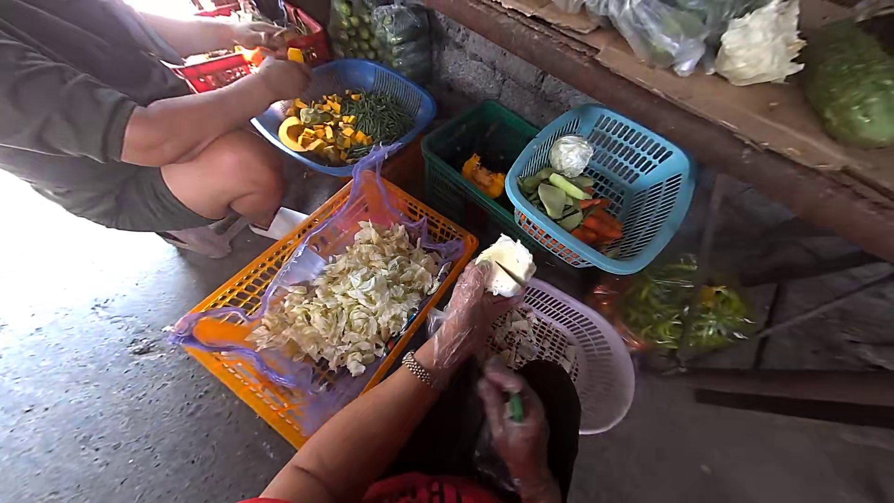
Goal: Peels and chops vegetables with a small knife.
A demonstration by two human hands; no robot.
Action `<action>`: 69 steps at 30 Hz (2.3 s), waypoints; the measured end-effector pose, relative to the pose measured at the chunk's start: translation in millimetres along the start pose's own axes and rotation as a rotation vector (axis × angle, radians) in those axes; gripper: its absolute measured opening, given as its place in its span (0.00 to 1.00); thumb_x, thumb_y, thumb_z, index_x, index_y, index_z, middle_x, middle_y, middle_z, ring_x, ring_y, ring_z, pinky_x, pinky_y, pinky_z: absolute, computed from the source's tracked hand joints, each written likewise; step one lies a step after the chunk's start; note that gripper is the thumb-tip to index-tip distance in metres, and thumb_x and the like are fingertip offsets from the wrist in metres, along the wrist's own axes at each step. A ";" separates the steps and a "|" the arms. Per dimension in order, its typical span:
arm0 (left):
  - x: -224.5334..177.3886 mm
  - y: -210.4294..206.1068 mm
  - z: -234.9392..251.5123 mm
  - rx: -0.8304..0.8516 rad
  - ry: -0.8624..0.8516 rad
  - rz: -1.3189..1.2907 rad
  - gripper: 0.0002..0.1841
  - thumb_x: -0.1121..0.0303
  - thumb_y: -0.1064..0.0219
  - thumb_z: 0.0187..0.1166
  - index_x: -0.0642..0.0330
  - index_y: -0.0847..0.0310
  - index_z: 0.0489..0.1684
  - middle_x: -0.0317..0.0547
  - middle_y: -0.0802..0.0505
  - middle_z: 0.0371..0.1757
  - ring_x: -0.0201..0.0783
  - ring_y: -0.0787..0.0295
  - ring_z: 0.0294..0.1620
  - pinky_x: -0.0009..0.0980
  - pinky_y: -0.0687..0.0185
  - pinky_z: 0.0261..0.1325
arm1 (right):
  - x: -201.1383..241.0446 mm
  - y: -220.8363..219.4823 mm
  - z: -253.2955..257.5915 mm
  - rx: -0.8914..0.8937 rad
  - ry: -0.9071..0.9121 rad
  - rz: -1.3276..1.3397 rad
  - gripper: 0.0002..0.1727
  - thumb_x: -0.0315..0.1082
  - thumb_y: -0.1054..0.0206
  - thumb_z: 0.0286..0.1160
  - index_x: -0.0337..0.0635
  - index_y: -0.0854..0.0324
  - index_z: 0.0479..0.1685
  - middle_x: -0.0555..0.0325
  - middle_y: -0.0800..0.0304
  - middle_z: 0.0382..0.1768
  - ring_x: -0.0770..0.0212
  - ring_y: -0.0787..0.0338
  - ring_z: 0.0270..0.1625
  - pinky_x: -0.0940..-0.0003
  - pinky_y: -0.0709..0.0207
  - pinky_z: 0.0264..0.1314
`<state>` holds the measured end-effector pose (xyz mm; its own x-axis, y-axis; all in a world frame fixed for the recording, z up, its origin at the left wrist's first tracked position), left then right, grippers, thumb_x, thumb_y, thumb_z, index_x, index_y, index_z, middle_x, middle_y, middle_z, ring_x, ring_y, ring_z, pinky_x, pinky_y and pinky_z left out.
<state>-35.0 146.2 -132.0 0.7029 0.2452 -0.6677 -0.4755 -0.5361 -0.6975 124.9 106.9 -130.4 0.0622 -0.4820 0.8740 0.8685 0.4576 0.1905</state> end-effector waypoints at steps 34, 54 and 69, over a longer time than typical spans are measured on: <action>3.4 -14.0 -40.7 0.181 -0.087 0.432 0.21 0.67 0.55 0.89 0.71 0.30 0.71 0.42 0.11 0.50 0.26 0.12 0.46 0.25 0.13 0.51 | -17.6 26.1 33.9 -0.007 -0.239 -0.292 0.26 0.37 0.45 0.85 0.16 0.27 0.64 0.45 0.12 0.40 0.72 0.12 0.40 0.77 0.18 0.50; 21.3 0.6 -53.0 0.148 0.141 0.692 0.52 0.53 0.18 0.56 0.65 0.44 0.82 0.48 0.15 0.59 0.28 0.14 0.52 0.25 0.16 0.56 | 18.3 17.9 33.5 -0.027 0.137 -0.694 0.17 0.37 0.36 0.73 0.32 0.10 0.48 0.42 0.08 0.35 0.49 0.08 0.29 0.55 0.16 0.26; 19.8 -1.7 -47.8 0.269 0.281 1.111 0.38 0.59 0.22 0.65 0.64 0.34 0.76 0.53 0.12 0.53 0.39 0.13 0.49 0.38 0.17 0.55 | 12.8 26.2 22.4 -0.045 0.178 -0.664 0.26 0.38 0.38 0.78 0.20 0.19 0.61 0.34 0.07 0.49 0.49 0.04 0.45 0.61 0.12 0.47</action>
<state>5.0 113.4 -131.5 -0.0917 -0.4540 -0.8863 -0.9733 -0.1473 0.1762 137.4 129.4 -104.2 -0.4139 -0.7668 0.4906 0.7698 -0.0072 0.6383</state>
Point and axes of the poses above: each hand's wrist, its own z-axis towards the middle knuckle, its own y-axis out of the back of the hand, x = y × z, the point moved 10 cm from there along z, towards the middle knuckle
